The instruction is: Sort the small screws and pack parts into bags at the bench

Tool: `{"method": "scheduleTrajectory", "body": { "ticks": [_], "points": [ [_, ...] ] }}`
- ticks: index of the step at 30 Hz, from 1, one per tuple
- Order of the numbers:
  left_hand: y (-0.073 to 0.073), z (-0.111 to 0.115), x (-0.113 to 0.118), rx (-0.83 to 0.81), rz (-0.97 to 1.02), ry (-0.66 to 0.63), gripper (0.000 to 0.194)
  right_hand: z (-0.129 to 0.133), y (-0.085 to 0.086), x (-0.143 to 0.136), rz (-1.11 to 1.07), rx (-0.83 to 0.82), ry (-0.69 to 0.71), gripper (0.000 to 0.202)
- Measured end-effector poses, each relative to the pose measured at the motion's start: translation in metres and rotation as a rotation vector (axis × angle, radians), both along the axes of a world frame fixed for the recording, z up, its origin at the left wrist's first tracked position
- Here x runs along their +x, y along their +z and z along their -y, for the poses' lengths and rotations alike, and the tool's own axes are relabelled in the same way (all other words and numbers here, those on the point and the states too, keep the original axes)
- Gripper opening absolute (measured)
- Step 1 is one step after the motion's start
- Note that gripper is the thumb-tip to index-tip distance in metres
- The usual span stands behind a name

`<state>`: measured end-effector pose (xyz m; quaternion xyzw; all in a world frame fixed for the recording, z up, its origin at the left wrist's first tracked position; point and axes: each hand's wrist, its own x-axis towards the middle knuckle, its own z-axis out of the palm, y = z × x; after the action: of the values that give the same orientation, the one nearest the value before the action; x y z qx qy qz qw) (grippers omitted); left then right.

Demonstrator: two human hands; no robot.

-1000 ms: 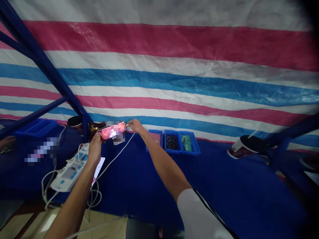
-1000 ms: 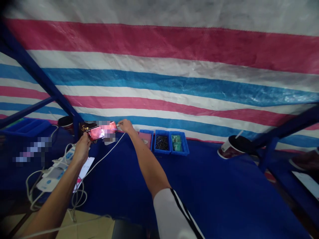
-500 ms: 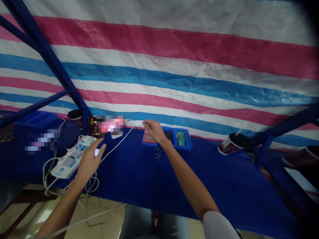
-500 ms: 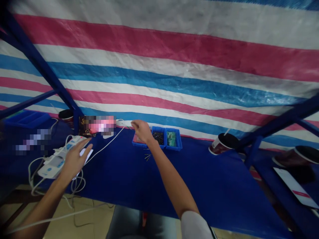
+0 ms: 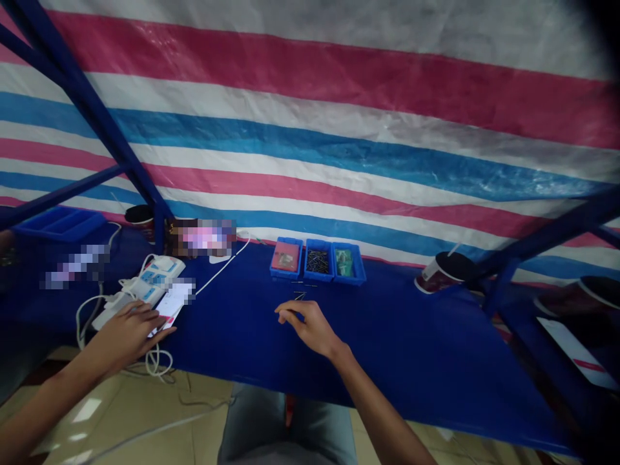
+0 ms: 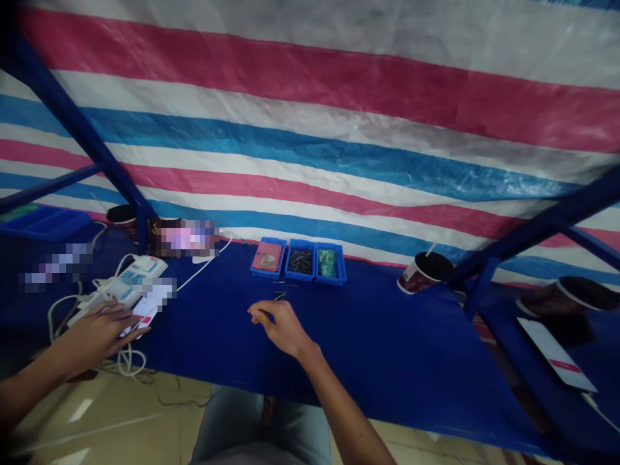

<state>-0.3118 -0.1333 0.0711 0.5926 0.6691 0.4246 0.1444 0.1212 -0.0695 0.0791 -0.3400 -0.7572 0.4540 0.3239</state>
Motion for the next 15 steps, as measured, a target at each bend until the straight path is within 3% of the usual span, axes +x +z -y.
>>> {"method": "scheduleTrajectory", "body": {
  "ticks": [3, 8, 13, 15],
  "points": [
    [-0.004, 0.001, -0.011, -0.185, -0.17, -0.233, 0.026, 0.008, -0.003, 0.0, -0.008, -0.035, 0.0, 0.022],
    [-0.013, -0.011, 0.002, -0.183, -0.143, -0.182, 0.018, 0.019, -0.007, 0.006, -0.009, -0.07, -0.04, 0.023],
    [-0.025, -0.027, 0.026, -0.164, -0.225, -0.148, 0.027, 0.032, -0.018, 0.03, 0.0, -0.11, -0.127, 0.022],
    [-0.027, -0.035, 0.031, -0.058, -0.074, -0.029, 0.028, 0.038, -0.023, 0.044, 0.004, -0.123, -0.166, 0.021]
  ]
}}
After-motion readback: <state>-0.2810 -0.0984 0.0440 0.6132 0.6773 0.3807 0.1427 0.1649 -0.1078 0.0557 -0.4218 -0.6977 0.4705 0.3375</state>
